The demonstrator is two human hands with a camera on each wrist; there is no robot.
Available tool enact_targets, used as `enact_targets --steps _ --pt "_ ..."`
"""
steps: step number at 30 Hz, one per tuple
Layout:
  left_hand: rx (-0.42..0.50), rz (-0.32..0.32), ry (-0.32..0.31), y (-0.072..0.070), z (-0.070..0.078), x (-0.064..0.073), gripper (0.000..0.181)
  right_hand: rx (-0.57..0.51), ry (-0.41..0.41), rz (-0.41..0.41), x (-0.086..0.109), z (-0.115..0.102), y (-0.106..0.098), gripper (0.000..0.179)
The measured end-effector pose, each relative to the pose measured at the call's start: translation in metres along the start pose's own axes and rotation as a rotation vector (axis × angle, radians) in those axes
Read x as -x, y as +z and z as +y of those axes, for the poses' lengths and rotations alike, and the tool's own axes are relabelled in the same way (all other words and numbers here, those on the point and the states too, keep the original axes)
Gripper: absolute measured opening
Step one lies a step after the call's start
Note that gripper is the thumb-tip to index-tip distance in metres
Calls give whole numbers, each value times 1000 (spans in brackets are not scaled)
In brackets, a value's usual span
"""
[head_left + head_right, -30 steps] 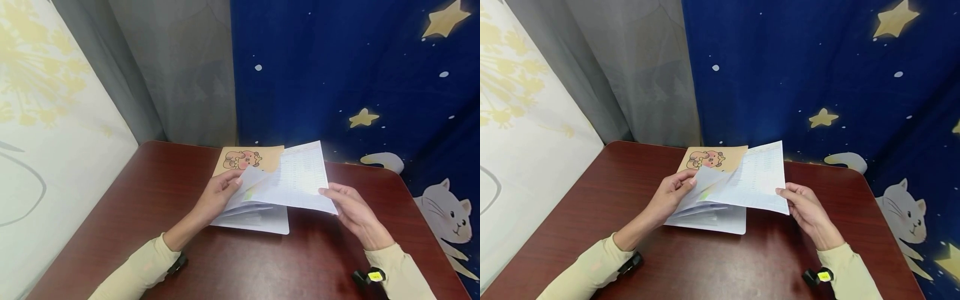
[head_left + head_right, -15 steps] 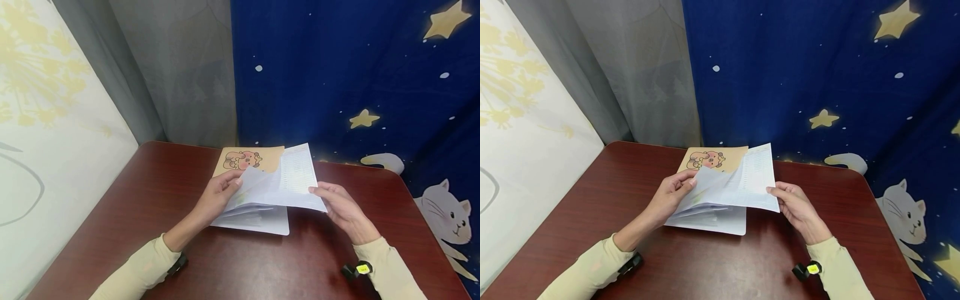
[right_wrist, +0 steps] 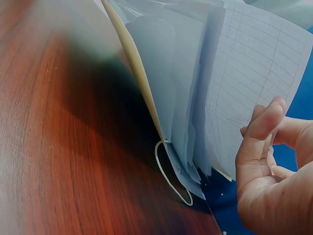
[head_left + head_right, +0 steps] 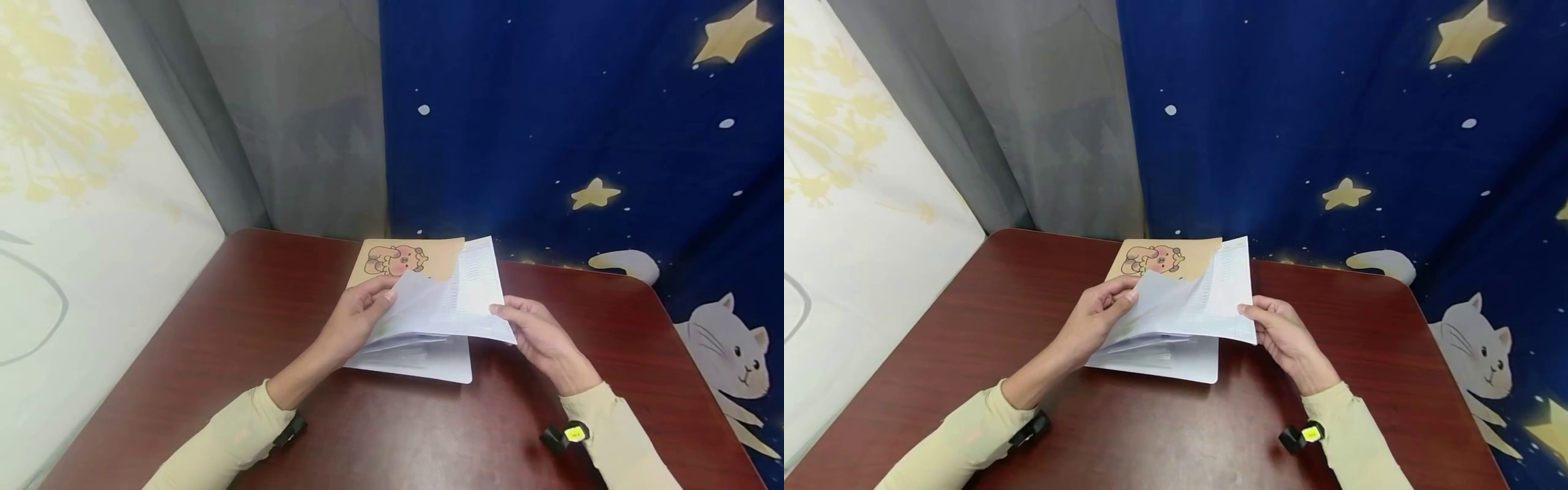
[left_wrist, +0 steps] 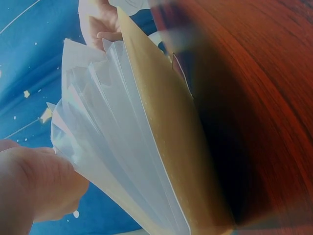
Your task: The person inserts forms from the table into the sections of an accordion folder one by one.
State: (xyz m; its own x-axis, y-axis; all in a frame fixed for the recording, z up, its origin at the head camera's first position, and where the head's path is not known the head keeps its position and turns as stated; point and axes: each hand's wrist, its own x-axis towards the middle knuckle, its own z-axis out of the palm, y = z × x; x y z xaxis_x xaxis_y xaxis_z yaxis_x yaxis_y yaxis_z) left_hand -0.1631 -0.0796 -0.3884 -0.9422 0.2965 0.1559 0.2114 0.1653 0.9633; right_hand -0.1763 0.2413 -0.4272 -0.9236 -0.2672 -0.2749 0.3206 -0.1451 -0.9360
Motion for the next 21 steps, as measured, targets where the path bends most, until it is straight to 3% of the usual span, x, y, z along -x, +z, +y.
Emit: enact_targets --steps 10,21 --pt "7 -9 -7 2 0 1 28 14 5 -1 -5 2 13 45" --pt "24 -11 7 2 1 1 26 34 -2 -7 -18 6 31 34"
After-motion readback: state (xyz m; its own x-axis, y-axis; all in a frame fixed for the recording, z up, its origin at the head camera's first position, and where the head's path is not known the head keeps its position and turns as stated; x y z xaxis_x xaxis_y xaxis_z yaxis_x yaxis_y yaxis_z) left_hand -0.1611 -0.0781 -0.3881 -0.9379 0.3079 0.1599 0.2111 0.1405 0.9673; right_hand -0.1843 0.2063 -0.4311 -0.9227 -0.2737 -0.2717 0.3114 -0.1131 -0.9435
